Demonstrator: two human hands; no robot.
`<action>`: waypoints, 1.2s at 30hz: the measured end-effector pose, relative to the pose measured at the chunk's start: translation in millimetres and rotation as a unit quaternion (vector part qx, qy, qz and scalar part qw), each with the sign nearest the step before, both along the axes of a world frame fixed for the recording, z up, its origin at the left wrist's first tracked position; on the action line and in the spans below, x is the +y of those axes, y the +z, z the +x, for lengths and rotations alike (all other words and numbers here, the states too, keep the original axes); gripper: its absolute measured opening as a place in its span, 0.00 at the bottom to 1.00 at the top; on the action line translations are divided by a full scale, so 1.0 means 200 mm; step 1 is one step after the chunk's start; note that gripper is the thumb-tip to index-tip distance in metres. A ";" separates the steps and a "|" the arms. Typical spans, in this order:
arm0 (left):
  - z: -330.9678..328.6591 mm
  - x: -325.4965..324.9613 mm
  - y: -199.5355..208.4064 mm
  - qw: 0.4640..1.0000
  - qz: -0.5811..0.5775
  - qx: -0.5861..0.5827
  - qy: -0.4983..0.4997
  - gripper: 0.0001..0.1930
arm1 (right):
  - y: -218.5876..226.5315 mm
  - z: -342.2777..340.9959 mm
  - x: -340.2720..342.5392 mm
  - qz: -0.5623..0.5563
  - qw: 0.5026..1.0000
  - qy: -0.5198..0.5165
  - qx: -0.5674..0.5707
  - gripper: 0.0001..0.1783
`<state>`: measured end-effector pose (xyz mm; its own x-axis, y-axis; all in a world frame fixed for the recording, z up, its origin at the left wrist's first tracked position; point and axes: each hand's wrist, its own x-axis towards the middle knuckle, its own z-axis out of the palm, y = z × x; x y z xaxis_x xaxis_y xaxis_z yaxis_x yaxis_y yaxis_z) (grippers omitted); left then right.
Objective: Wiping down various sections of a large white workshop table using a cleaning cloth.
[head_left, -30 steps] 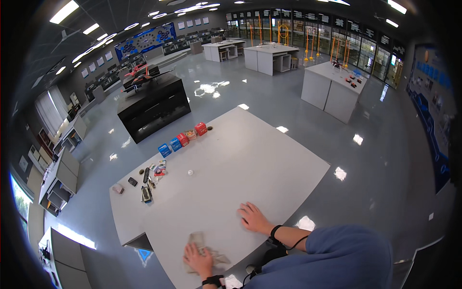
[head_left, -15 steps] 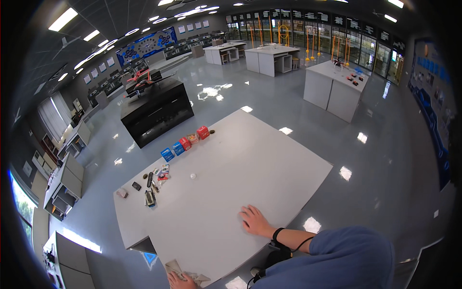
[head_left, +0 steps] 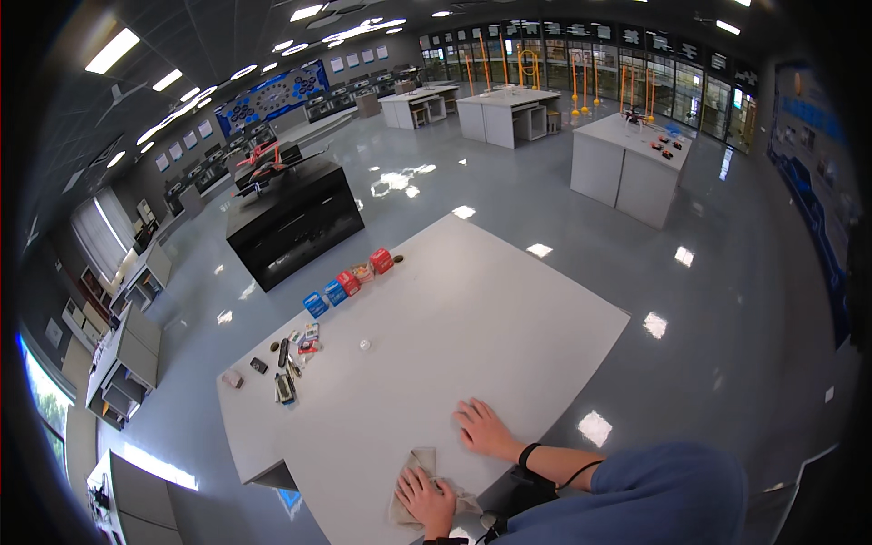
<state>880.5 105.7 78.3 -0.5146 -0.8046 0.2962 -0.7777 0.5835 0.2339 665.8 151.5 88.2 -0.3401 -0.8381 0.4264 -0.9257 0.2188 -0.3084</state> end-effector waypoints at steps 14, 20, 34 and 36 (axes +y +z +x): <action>-0.56 -0.73 0.02 0.998 0.006 0.015 -0.062 0.29 | 0.03 0.02 0.01 -0.022 1.000 -0.007 -0.020 0.22; -0.68 -1.06 0.02 1.000 0.011 0.004 0.022 0.29 | 0.01 0.01 0.01 -0.002 0.999 -0.010 -0.038 0.20; 0.36 -1.35 0.04 0.946 0.060 -0.077 0.309 0.30 | -0.02 0.01 -0.01 -0.019 0.999 -0.021 -0.033 0.21; 0.47 -1.25 0.05 0.939 0.069 -0.065 0.331 0.30 | -0.02 0.02 -0.02 -0.017 0.999 -0.016 -0.024 0.21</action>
<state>975.1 -144.5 88.8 0.0876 -0.9868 0.1360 -0.9864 -0.0669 0.1502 669.6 147.1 84.7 -0.3869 -0.8125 0.4360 -0.9024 0.2363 -0.3604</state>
